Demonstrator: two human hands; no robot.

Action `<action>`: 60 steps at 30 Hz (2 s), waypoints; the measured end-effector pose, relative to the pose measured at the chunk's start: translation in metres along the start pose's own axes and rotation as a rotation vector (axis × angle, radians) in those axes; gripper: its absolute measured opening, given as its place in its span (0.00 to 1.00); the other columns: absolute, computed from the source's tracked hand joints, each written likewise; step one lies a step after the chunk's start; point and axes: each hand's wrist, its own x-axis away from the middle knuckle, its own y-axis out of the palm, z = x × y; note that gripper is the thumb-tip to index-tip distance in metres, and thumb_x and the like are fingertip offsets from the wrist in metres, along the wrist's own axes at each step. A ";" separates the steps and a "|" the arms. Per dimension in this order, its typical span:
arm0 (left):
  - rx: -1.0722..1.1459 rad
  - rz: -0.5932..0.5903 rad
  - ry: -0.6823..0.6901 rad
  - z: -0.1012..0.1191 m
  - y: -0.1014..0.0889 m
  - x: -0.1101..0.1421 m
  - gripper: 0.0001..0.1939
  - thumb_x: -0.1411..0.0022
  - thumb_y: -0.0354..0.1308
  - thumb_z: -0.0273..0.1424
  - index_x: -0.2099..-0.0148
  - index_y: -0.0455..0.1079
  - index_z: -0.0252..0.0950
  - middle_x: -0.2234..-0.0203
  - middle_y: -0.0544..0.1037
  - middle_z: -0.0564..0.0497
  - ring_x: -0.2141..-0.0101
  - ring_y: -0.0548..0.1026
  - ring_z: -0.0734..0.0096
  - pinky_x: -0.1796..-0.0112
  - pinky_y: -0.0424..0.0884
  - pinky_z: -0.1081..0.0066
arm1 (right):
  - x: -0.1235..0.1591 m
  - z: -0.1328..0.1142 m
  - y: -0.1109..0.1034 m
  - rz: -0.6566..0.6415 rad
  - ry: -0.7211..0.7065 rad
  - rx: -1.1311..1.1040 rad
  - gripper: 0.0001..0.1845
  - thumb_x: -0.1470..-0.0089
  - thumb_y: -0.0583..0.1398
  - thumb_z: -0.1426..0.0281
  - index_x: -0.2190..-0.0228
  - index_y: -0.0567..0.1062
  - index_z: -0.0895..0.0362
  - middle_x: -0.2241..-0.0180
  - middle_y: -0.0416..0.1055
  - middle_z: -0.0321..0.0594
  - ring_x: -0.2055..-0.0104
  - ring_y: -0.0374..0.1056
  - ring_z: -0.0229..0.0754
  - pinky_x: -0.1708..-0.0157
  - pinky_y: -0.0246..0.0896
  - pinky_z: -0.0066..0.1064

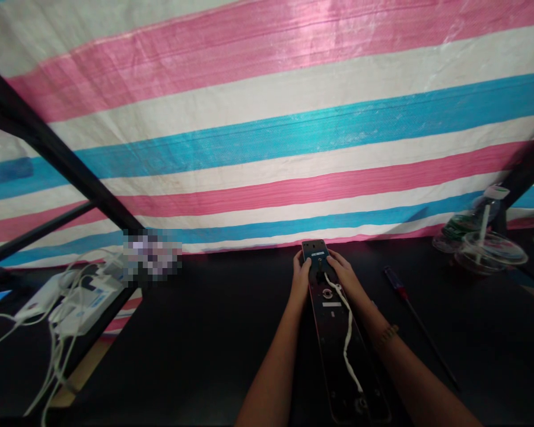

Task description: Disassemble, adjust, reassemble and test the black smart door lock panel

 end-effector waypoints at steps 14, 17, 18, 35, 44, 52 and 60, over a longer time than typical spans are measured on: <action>0.051 -0.071 0.012 0.007 0.004 0.011 0.35 0.48 0.67 0.41 0.40 0.60 0.41 0.59 0.79 0.48 0.64 0.79 0.64 0.60 0.72 0.65 | 0.014 -0.014 0.004 -0.025 -0.032 -0.045 0.26 0.54 0.66 0.55 0.54 0.75 0.52 0.57 0.79 0.40 0.58 0.75 0.50 0.59 0.69 0.38; 0.062 -0.081 0.013 0.006 0.004 0.011 0.36 0.48 0.67 0.41 0.40 0.59 0.42 0.59 0.79 0.48 0.65 0.79 0.64 0.61 0.72 0.65 | 0.015 -0.014 0.004 -0.041 -0.018 -0.054 0.27 0.53 0.66 0.55 0.53 0.74 0.51 0.60 0.79 0.39 0.64 0.75 0.48 0.64 0.69 0.38; 0.057 -0.078 0.018 0.006 0.004 0.011 0.35 0.48 0.68 0.41 0.40 0.60 0.42 0.59 0.79 0.48 0.64 0.79 0.64 0.60 0.72 0.65 | 0.015 -0.014 0.004 -0.043 -0.020 -0.052 0.27 0.53 0.66 0.55 0.53 0.74 0.51 0.60 0.79 0.39 0.64 0.75 0.48 0.64 0.69 0.37; 0.030 -0.090 0.021 0.007 0.003 0.013 0.34 0.45 0.65 0.40 0.40 0.58 0.42 0.59 0.79 0.48 0.65 0.79 0.65 0.62 0.73 0.66 | 0.015 -0.015 0.004 -0.044 -0.005 -0.059 0.26 0.54 0.66 0.55 0.53 0.73 0.51 0.62 0.79 0.38 0.65 0.74 0.48 0.65 0.68 0.37; 0.030 -0.066 0.018 0.009 0.006 0.013 0.34 0.47 0.67 0.40 0.40 0.60 0.40 0.59 0.79 0.48 0.65 0.79 0.64 0.62 0.73 0.67 | 0.013 -0.013 0.003 -0.044 -0.004 -0.051 0.27 0.54 0.66 0.55 0.53 0.73 0.51 0.62 0.79 0.38 0.65 0.74 0.47 0.65 0.67 0.36; 0.045 -0.078 0.017 0.011 0.008 0.016 0.33 0.45 0.65 0.39 0.40 0.59 0.40 0.60 0.79 0.48 0.66 0.79 0.66 0.63 0.73 0.67 | 0.015 -0.017 0.004 -0.038 -0.001 -0.043 0.27 0.54 0.66 0.55 0.53 0.73 0.51 0.63 0.79 0.38 0.66 0.73 0.46 0.66 0.66 0.36; 0.021 -0.088 0.027 0.005 0.003 0.011 0.33 0.44 0.64 0.39 0.40 0.58 0.41 0.58 0.79 0.48 0.64 0.79 0.64 0.62 0.73 0.66 | 0.013 -0.012 0.003 -0.046 -0.003 -0.049 0.27 0.54 0.66 0.55 0.53 0.73 0.51 0.63 0.79 0.38 0.66 0.74 0.47 0.66 0.67 0.36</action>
